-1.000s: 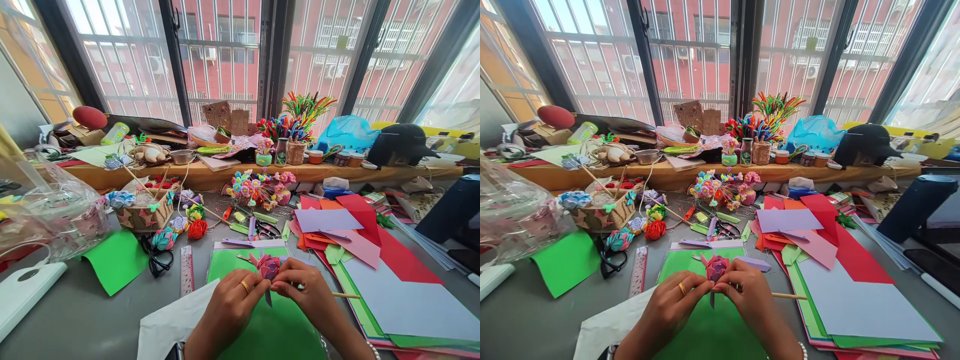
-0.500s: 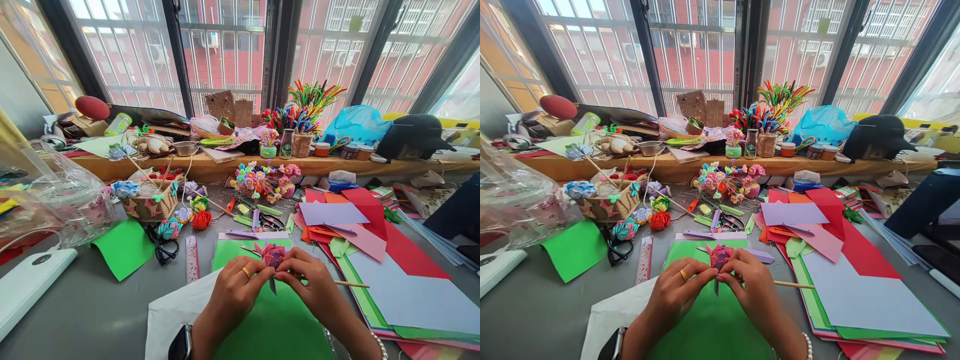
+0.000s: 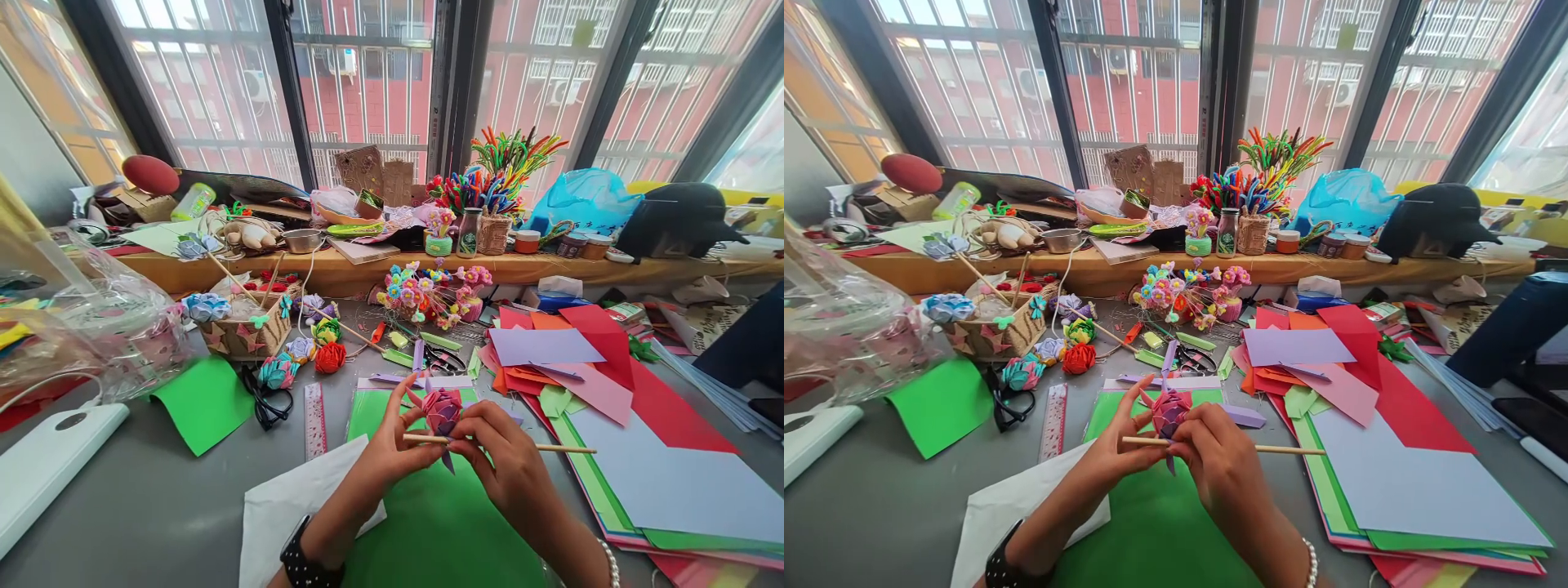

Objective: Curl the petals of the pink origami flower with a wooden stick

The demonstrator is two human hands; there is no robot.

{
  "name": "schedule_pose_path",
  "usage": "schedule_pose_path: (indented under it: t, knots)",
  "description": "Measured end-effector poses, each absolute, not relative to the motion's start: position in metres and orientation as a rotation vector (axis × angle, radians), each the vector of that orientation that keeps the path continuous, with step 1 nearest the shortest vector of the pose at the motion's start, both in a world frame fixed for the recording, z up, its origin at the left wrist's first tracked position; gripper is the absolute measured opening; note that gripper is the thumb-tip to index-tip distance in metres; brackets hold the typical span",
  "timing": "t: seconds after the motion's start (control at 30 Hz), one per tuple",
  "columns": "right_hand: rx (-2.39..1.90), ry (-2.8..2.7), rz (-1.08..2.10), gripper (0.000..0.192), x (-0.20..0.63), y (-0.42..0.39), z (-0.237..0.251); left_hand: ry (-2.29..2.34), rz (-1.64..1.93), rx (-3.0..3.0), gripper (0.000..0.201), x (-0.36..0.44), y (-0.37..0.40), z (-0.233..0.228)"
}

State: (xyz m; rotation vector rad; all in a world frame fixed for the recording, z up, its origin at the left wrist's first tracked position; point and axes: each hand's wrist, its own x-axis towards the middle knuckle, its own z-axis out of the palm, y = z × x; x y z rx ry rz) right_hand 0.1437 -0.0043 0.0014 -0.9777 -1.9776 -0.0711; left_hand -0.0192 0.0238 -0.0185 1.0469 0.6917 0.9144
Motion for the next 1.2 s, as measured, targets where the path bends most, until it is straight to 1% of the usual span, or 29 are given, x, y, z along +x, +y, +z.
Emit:
schedule_pose_path:
  t: [0.17,0.3,0.47,0.6,0.73,0.8,0.93,1.07,1.2]
  knots:
    - [-0.952,-1.964,-0.095,0.018,0.141,-0.006,0.003,0.572,0.893,0.867,0.101,-0.015,0.021,-0.004]
    - [-0.95,-1.945,-0.051,0.019,0.141,-0.008,0.003,0.465,0.816,0.812,0.095,-0.016,0.022,-0.002]
    - [-0.912,-1.929,0.006,0.015,0.142,-0.011,0.004,0.433,0.888,0.888,0.096,-0.015,0.02,-0.004]
    - [-0.88,-1.902,0.007,0.014,0.142,-0.012,0.005,0.429,0.918,0.97,0.09,-0.014,0.018,-0.003]
    - [-0.865,-1.87,-0.02,0.012,0.141,-0.013,0.006,0.398,0.97,1.032,0.088,-0.013,0.016,-0.005]
    - [-0.855,-1.856,-0.035,0.012,0.14,-0.013,0.006,0.376,0.994,1.058,0.083,-0.013,0.015,-0.006]
    - [-0.851,-1.851,-0.034,0.013,0.138,-0.016,0.005,0.383,0.974,1.098,0.065,-0.014,0.015,-0.008]
    - [-0.87,-1.856,-0.031,0.012,0.136,-0.018,0.003,0.378,0.939,1.076,0.07,-0.015,0.016,-0.009]
    - [-0.889,-1.842,-0.041,0.011,0.135,-0.017,0.001,0.389,0.965,1.087,0.067,-0.014,0.016,-0.012]
